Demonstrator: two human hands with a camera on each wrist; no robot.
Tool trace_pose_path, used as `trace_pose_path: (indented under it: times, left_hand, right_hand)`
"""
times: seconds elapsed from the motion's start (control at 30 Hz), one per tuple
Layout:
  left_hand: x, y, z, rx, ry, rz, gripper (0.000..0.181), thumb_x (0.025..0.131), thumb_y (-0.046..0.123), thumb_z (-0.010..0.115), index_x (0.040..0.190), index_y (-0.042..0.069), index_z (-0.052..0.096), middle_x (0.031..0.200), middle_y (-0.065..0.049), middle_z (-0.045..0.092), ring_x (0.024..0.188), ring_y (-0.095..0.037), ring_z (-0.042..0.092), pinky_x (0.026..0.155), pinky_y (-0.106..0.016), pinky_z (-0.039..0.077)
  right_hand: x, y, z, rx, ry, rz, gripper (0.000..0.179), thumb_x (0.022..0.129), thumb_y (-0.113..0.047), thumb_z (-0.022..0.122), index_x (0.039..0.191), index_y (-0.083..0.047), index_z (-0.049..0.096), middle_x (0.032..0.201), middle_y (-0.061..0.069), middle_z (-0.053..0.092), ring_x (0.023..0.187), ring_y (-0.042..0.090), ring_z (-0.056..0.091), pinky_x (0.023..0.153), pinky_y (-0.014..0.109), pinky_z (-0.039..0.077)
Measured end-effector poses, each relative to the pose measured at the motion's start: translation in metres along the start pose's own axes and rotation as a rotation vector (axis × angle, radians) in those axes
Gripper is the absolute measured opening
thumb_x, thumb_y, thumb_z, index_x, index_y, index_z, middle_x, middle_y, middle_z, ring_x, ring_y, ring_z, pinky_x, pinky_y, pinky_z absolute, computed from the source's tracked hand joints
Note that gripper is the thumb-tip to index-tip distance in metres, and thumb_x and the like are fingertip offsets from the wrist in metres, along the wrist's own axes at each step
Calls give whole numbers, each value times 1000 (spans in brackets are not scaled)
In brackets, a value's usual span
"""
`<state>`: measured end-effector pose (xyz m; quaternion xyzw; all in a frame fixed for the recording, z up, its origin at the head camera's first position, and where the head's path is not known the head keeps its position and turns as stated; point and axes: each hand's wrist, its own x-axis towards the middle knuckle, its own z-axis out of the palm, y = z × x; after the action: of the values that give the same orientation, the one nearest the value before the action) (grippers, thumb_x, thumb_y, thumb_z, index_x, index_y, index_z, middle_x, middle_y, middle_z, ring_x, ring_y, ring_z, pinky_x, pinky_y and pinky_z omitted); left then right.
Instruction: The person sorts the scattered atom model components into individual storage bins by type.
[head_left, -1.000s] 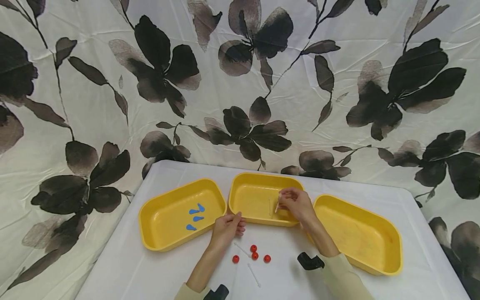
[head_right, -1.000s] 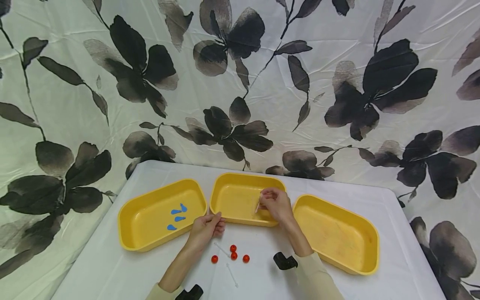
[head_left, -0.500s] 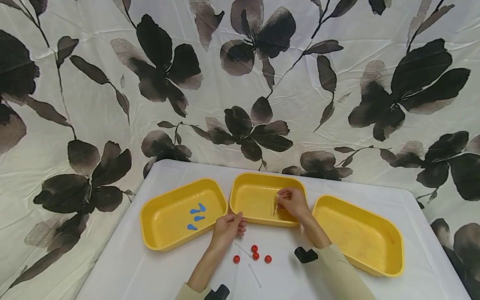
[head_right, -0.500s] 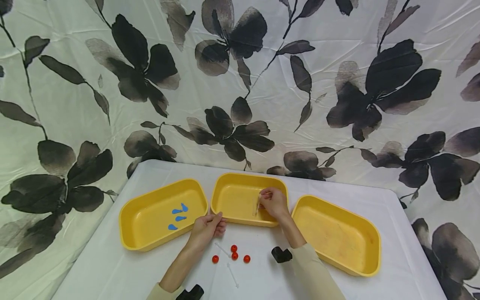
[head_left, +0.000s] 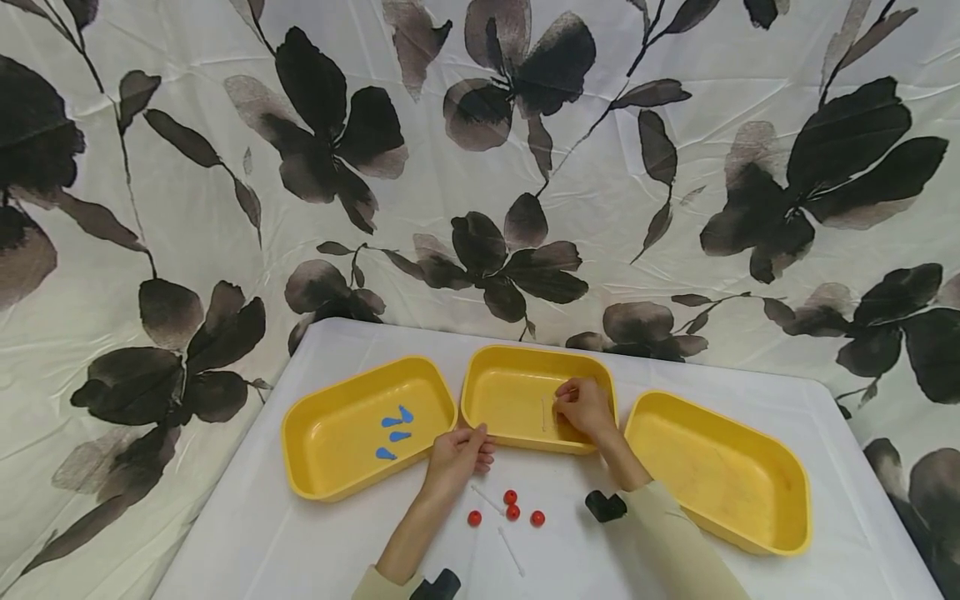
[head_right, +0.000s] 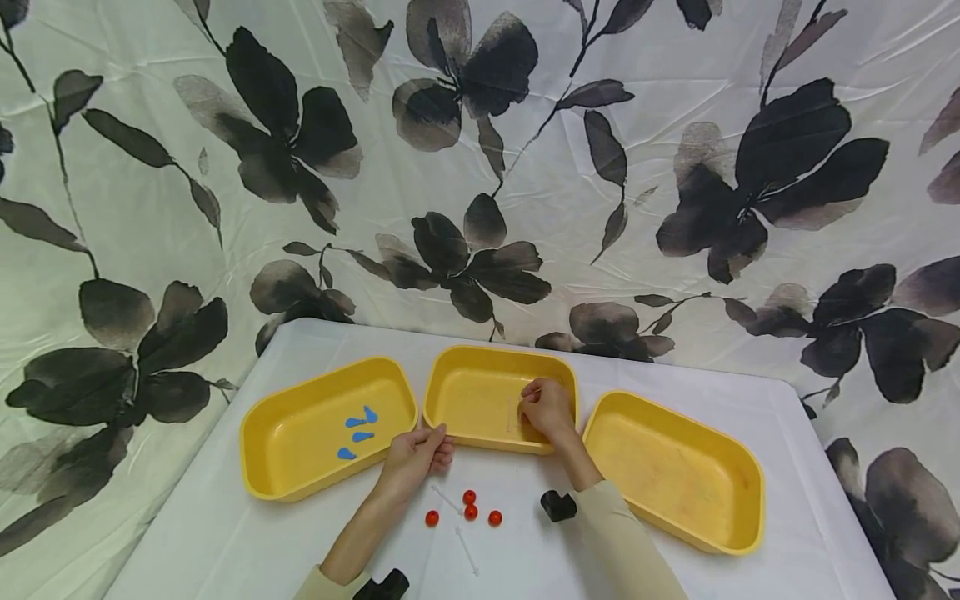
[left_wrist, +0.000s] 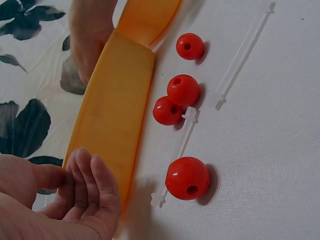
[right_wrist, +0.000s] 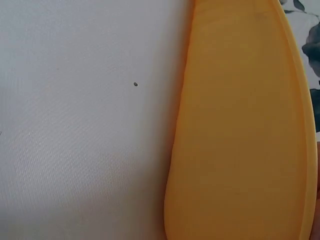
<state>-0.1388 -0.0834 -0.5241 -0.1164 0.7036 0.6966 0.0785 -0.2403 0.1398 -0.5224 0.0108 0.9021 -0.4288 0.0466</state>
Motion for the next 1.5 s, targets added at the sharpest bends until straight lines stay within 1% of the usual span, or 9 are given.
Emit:
trace_pose_path:
  times: [0.27, 0.47, 0.57, 0.63, 0.8, 1.03, 1.23, 1.33, 1.5]
  left_hand:
    - [-2, 0, 1, -13, 9, 10, 37, 108, 23, 56, 105, -11, 70, 92, -19, 72, 72, -13, 66, 71, -30, 61]
    - [-3, 0, -1, 2, 16, 14, 38, 107, 25, 57, 104, -10, 71, 93, -20, 72, 72, -13, 66, 68, -25, 60]
    - [-2, 0, -1, 1, 14, 20, 38, 108, 25, 57, 104, -10, 71, 93, -20, 72, 73, -14, 66, 68, -25, 60]
    - [-1, 0, -1, -3, 12, 22, 38, 108, 25, 57, 104, -11, 71, 92, -20, 72, 72, -14, 66, 68, -25, 60]
    - [0, -1, -1, -13, 7, 28, 38, 108, 23, 56, 104, -12, 70, 90, -18, 71, 72, -13, 66, 69, -28, 60]
    - [1, -2, -2, -15, 12, 13, 37, 107, 24, 58, 103, -9, 71, 90, -17, 71, 73, -13, 66, 71, -27, 60]
    - [3, -4, 0, -13, 10, 5, 35, 108, 23, 57, 103, -9, 71, 94, -21, 71, 73, -13, 65, 71, -26, 60]
    - [3, -3, 0, -17, 12, 9, 35, 108, 23, 57, 102, -8, 71, 91, -17, 71, 72, -12, 65, 70, -24, 60]
    - [2, -3, 0, -52, 7, 21, 35, 107, 20, 58, 101, -11, 71, 89, -17, 72, 70, -10, 65, 67, -23, 59]
  right_hand:
    - [-4, -3, -3, -16, 4, -10, 10, 87, 3, 73, 96, 5, 69, 81, 10, 65, 76, 21, 58, 69, 24, 48]
    - [-10, -5, -5, -16, 16, -71, 8, 91, -1, 72, 96, 5, 69, 85, 11, 67, 79, 23, 62, 75, 29, 55]
    - [-14, -6, -5, 5, 23, -96, 7, 92, -1, 71, 96, 5, 69, 86, 12, 68, 77, 22, 64, 73, 27, 55]
    - [-16, -6, -6, 24, 24, -98, 7, 93, -2, 71, 97, 4, 69, 85, 11, 68, 74, 20, 65, 70, 23, 54]
    - [-21, -6, -7, 49, 34, -89, 8, 92, -3, 71, 99, 2, 71, 85, 9, 68, 70, 17, 64, 64, 17, 49]
    - [-31, -9, -11, 76, 37, -61, 11, 94, -8, 71, 102, -2, 72, 87, 7, 69, 71, 15, 64, 66, 18, 51]
    - [-42, -11, -16, 137, 26, -40, 12, 96, -10, 70, 104, -2, 71, 90, 8, 69, 76, 19, 67, 67, 17, 52]
    - [-48, -12, -17, 171, 20, -35, 13, 96, -9, 70, 106, -1, 71, 92, 8, 69, 79, 22, 67, 68, 17, 53]
    - [-57, -12, -18, 247, 5, -38, 14, 97, -7, 71, 107, 2, 70, 91, 10, 68, 81, 27, 69, 70, 20, 57]
